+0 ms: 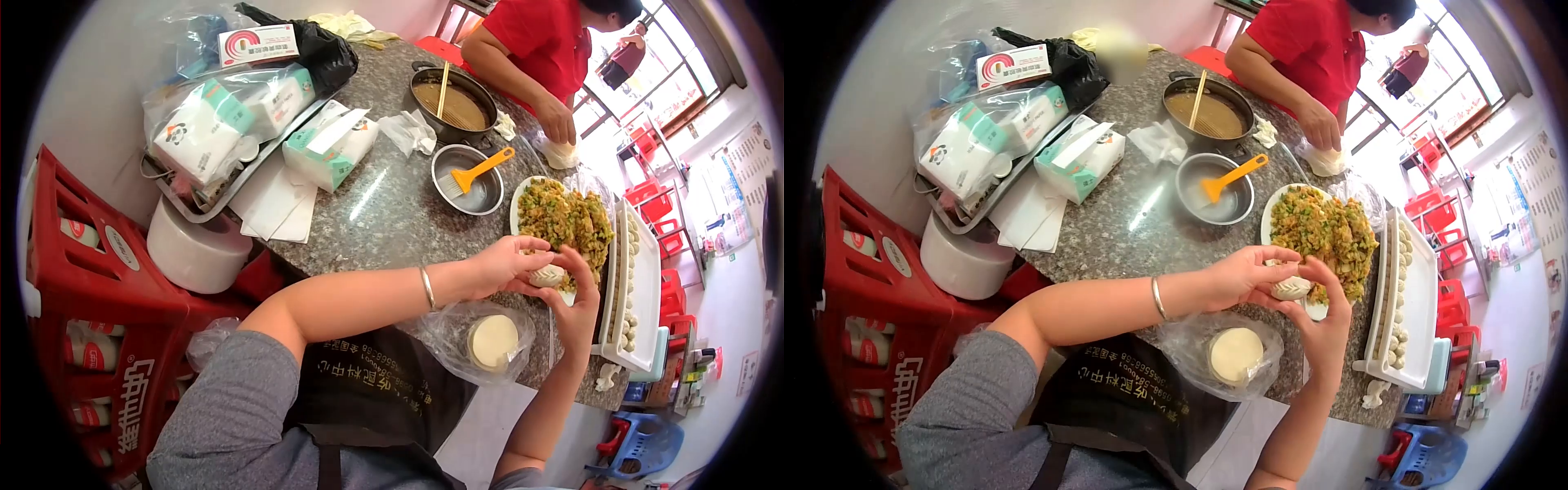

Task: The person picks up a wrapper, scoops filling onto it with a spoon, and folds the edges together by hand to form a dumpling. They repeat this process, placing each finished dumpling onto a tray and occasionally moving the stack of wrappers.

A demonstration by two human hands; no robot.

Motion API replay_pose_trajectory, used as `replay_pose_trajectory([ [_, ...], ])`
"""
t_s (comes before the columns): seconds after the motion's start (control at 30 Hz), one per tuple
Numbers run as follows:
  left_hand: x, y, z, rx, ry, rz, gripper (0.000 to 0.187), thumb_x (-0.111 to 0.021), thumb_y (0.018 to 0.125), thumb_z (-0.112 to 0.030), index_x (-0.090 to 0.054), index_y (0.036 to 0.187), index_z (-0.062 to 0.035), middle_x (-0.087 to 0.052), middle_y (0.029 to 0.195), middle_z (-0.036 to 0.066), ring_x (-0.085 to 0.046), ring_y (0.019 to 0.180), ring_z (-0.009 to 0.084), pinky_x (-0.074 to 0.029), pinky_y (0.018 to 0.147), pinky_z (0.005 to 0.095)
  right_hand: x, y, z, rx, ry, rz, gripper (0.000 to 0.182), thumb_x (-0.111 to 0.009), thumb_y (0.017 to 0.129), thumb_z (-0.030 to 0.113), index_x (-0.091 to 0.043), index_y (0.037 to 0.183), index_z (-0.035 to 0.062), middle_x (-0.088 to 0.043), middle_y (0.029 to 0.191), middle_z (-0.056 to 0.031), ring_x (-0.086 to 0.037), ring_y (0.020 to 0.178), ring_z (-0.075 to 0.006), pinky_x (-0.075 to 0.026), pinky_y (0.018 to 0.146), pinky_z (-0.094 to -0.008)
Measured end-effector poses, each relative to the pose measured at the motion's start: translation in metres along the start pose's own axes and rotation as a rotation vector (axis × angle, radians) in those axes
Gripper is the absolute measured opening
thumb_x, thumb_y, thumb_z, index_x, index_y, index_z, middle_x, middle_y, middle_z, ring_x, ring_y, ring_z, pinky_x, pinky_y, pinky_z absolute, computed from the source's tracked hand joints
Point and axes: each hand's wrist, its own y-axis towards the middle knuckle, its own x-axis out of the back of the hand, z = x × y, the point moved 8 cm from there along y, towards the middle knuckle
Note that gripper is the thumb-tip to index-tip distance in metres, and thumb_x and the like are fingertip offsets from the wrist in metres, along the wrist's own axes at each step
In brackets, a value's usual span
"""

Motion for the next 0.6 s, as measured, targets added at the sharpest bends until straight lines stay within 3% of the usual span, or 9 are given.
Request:
replay_pose_trajectory([
  [0.1, 0.002, 0.002, 0.001, 0.0, 0.083, -0.019, 0.057, -0.06, 0.097, -0.033, -0.037, 0.139, -0.0015, -0.064, 0.103, 0.007, -0.067, 0.087, 0.0157, -0.058, 0.079, 0.0306, -0.007, -0.001, -0.008, -0.056, -0.176, 0.234, 0.041, -0.078, 0.069, 0.004, -0.065, 0.107, 0.0001, -0.069, 0.098, -0.0088, -0.064, 0.094, -0.019, -0.049, 0.086, -0.0323],
  [0.23, -0.004, -0.002, -0.003, 0.064, 0.181, 0.042, 0.059, -0.061, 0.096, -0.034, -0.037, 0.139, -0.0017, -0.064, 0.103, 0.008, -0.067, 0.085, 0.0146, -0.058, 0.076, 0.0296, -0.001, -0.008, -0.012, -0.1, -0.128, 0.197, 0.04, -0.077, 0.07, 0.001, -0.064, 0.108, -0.0002, -0.068, 0.098, -0.0075, -0.063, 0.094, -0.0173, -0.048, 0.086, -0.0306],
  [0.33, 0.004, 0.002, -0.012, 0.053, 0.318, 0.008, 0.062, -0.061, 0.096, -0.034, -0.034, 0.142, -0.003, -0.064, 0.102, 0.008, -0.066, 0.083, 0.0143, -0.057, 0.072, 0.0281, 0.02, -0.015, -0.026, -0.19, 0.071, 0.037, 0.039, -0.074, 0.074, -0.004, -0.061, 0.11, -0.002, -0.064, 0.102, -0.0059, -0.061, 0.097, -0.0159, -0.048, 0.087, -0.0281],
  [0.4, 0.016, -0.001, -0.052, -0.253, 0.214, -0.158, 0.076, -0.065, 0.093, -0.037, -0.023, 0.149, -0.0068, -0.065, 0.097, 0.009, -0.065, 0.071, 0.0141, -0.054, 0.062, 0.0251, 0.034, -0.019, -0.026, -0.15, 0.089, -0.027, 0.041, -0.074, 0.074, -0.005, -0.06, 0.113, -0.0023, -0.063, 0.106, -0.0066, -0.061, 0.099, -0.0163, -0.049, 0.088, -0.0289],
  [0.53, 0.061, -0.033, -0.135, -0.867, 0.014, -0.46, 0.081, -0.064, 0.093, -0.033, -0.012, 0.152, -0.0119, -0.065, 0.1, 0.013, -0.065, 0.07, 0.0147, -0.055, 0.061, 0.0261, 0.055, -0.033, -0.038, -0.224, 0.198, -0.067, 0.048, -0.075, 0.074, -0.006, -0.058, 0.119, -0.0018, -0.062, 0.109, -0.0077, -0.061, 0.1, -0.0167, -0.049, 0.089, -0.0286],
  [0.6, 0.074, -0.043, -0.14, -0.819, -0.011, -0.592, 0.074, -0.064, 0.094, -0.03, -0.018, 0.15, -0.0119, -0.064, 0.101, 0.014, -0.065, 0.071, 0.0149, -0.055, 0.061, 0.0267, 0.059, -0.033, -0.039, -0.223, 0.154, -0.054, 0.045, -0.075, 0.073, -0.002, -0.061, 0.115, -0.0019, -0.062, 0.11, -0.0083, -0.06, 0.104, -0.0186, -0.047, 0.093, -0.0314],
])
